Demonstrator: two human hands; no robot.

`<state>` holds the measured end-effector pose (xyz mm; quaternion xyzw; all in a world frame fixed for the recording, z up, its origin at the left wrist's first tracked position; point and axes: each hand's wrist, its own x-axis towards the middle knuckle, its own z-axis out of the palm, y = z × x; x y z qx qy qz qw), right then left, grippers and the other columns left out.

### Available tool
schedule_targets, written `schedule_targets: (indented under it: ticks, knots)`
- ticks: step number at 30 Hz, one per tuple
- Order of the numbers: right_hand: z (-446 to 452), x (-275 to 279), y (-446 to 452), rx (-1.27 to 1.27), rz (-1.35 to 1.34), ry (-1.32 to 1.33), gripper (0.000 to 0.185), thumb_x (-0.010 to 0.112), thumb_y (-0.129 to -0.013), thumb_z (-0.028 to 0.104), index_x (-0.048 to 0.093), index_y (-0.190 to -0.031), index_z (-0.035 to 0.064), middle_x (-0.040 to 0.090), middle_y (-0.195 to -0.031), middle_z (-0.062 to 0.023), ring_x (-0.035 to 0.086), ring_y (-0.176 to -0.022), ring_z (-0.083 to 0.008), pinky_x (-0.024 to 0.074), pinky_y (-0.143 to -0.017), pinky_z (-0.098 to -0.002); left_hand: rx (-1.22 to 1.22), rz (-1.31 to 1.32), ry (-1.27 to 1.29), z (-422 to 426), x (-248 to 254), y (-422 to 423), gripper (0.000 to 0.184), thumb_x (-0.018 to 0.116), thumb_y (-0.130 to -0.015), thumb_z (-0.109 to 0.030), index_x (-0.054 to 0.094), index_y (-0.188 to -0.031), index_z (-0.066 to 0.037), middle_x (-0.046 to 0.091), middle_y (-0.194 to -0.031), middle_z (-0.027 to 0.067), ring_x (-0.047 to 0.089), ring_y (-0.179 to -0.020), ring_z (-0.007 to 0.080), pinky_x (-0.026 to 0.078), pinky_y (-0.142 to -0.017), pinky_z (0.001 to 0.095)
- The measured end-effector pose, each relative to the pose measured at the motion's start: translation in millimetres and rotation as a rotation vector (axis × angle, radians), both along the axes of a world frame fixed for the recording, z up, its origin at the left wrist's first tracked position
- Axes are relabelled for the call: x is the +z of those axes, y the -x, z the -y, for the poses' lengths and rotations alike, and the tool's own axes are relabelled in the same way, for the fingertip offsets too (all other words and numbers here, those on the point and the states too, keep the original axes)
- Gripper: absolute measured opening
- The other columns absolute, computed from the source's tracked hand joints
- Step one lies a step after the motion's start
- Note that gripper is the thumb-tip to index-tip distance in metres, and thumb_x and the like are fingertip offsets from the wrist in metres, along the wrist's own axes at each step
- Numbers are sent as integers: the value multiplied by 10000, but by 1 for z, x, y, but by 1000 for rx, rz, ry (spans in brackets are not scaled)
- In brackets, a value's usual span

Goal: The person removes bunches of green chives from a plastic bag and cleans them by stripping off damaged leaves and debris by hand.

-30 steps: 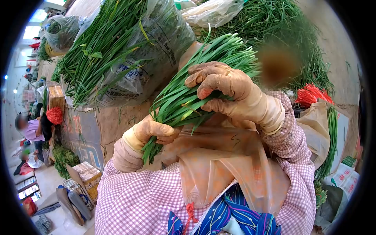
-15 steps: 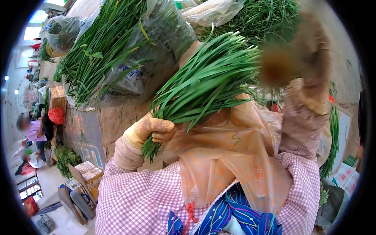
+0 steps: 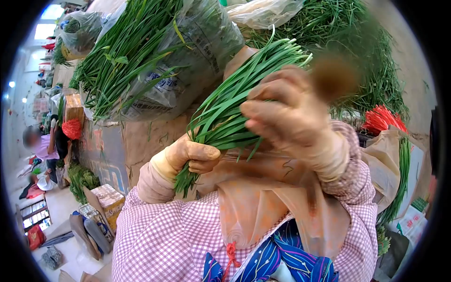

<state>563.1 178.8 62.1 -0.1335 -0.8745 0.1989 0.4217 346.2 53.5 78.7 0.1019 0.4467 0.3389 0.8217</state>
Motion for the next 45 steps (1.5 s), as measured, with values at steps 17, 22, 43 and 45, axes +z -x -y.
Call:
schedule_targets:
  ticks: [17, 22, 43, 45]
  knots:
    - [1, -7, 17, 307, -6, 490, 189, 748, -682, 90, 596, -796, 82, 590, -880, -57, 566, -888, -267, 447, -814, -381, -75, -94, -79, -5, 8, -1, 549, 683, -711, -70, 524, -1236, -33, 592, -843, -5, 404, -550, 6, 287, -460, 165]
    - [0, -13, 11, 276, 3, 672, 156, 726, -763, 45, 588, -835, 42, 610, -941, -82, 588, -905, -225, 458, -818, -332, -147, -81, -49, -1, -7, 5, 603, 699, -699, -68, 499, -1266, -30, 634, -903, 28, 359, -510, 17, 251, -433, 184]
    - [3, -12, 20, 369, -328, 906, 125, 722, -786, 49, 631, -871, 33, 648, -933, -71, 620, -956, -206, 505, -808, -313, -229, -91, -156, -9, -17, 14, 782, 746, -667, -57, 406, -1372, -66, 612, -1144, 68, 545, -737, 82, 444, -595, 223]
    - [-4, 8, 0, 413, -557, 1178, 138, 629, -888, 105, 570, -982, 23, 639, -926, -82, 621, -910, -182, 509, -783, -304, -214, -130, -116, -8, -16, 13, 771, 729, -666, -38, 416, -1370, -66, 637, -1082, 68, 454, -567, 42, 353, -458, 201]
